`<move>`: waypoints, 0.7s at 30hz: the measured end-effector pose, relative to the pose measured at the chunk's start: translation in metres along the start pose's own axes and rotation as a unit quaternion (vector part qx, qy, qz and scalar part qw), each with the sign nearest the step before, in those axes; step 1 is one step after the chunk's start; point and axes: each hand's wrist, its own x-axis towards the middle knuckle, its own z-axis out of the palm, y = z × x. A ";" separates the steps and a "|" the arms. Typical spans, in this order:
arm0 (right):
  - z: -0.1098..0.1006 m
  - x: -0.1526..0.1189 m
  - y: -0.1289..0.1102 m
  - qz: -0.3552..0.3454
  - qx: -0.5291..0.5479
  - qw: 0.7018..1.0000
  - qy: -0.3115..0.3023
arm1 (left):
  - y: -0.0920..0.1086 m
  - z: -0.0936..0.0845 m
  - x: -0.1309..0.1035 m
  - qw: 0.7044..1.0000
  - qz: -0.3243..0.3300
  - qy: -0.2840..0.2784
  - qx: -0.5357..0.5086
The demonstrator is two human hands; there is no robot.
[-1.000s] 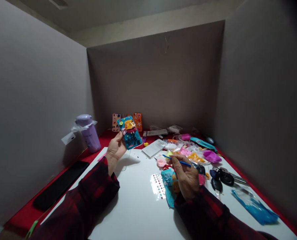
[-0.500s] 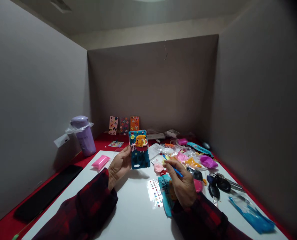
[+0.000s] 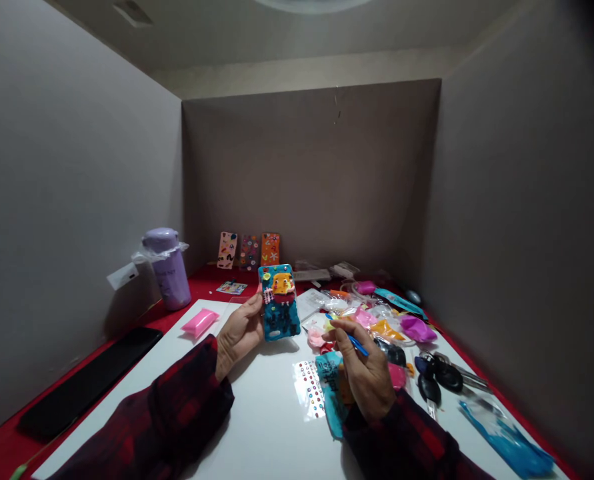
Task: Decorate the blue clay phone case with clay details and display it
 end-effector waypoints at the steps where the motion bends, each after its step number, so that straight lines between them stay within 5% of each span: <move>1: 0.000 0.000 0.000 0.001 -0.001 1.000 -0.001 | 0.000 0.000 0.000 1.000 0.000 0.001 -0.003; 21: -0.002 -0.001 0.003 -0.027 -0.003 0.999 -0.023 | 0.001 -0.013 0.002 0.998 -0.039 -0.042 -0.036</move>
